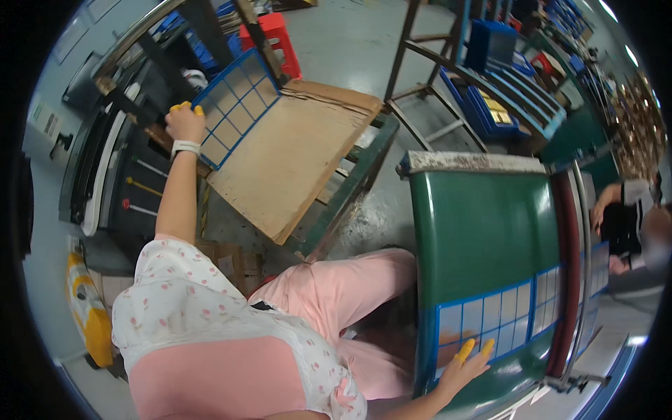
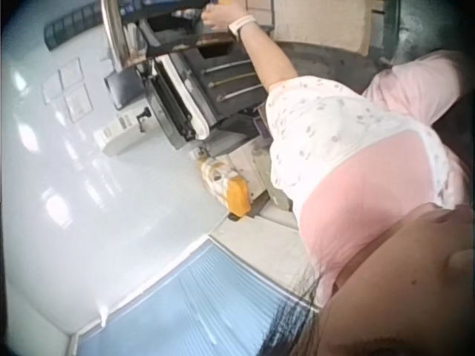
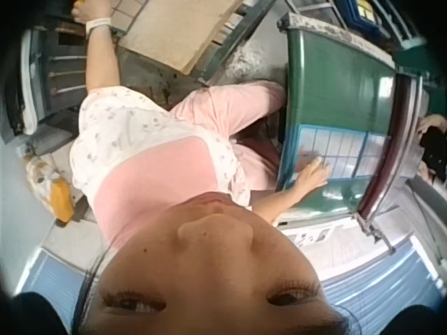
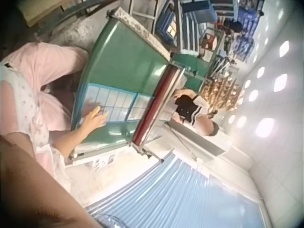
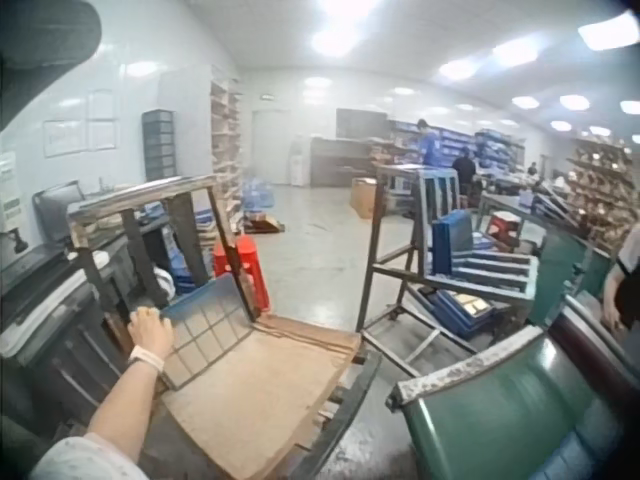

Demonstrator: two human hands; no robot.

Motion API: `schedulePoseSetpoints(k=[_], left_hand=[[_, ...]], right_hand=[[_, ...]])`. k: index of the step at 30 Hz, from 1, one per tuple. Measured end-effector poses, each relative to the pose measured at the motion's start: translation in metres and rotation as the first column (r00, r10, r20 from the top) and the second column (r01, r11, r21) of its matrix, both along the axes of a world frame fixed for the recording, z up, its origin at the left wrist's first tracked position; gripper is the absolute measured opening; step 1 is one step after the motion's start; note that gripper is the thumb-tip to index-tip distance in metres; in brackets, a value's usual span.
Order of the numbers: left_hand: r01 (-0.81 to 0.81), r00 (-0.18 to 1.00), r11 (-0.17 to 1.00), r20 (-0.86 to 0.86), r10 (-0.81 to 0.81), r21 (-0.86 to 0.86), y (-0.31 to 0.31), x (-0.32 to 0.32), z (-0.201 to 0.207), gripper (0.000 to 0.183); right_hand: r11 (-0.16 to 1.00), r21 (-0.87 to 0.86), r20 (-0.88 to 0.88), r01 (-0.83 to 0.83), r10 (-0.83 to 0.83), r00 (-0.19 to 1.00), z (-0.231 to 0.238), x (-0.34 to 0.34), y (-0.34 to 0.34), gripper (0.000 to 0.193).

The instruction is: Assembling blue-framed mesh filters on a conveyor belt by stacking or placing components.

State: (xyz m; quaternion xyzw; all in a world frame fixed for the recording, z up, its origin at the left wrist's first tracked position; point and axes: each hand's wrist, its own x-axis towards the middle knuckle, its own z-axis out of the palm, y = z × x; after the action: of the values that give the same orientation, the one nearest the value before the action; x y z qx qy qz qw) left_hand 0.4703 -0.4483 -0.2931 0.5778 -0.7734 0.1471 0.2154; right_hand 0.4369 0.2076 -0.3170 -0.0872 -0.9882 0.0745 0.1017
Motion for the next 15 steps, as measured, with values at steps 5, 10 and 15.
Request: schedulePoseSetpoints(k=[5, 10, 15], left_hand=[[0.411, 0.911, 0.892, -0.114, -0.395, 0.191, 0.005, -0.003, 0.005, 0.028], [0.372, 0.916, 0.899, 0.064, -0.396, 0.233, 0.052, -0.01, 0.031, 0.028], [0.748, 0.619, 0.657, -0.457, -0.638, 0.095, 0.076, -0.012, 0.036, 0.02]], right_hand=[[0.96, -0.273, -0.165, -0.068, 0.023, 0.986, 0.019, 0.012, -0.019, 0.041], [0.892, -0.369, -0.401, -0.262, 0.102, 0.911, 0.022, 0.039, -0.045, 0.018], [0.746, -0.578, -0.371, -0.33, 0.119, 0.921, -0.006, 0.074, -0.072, 0.019]])
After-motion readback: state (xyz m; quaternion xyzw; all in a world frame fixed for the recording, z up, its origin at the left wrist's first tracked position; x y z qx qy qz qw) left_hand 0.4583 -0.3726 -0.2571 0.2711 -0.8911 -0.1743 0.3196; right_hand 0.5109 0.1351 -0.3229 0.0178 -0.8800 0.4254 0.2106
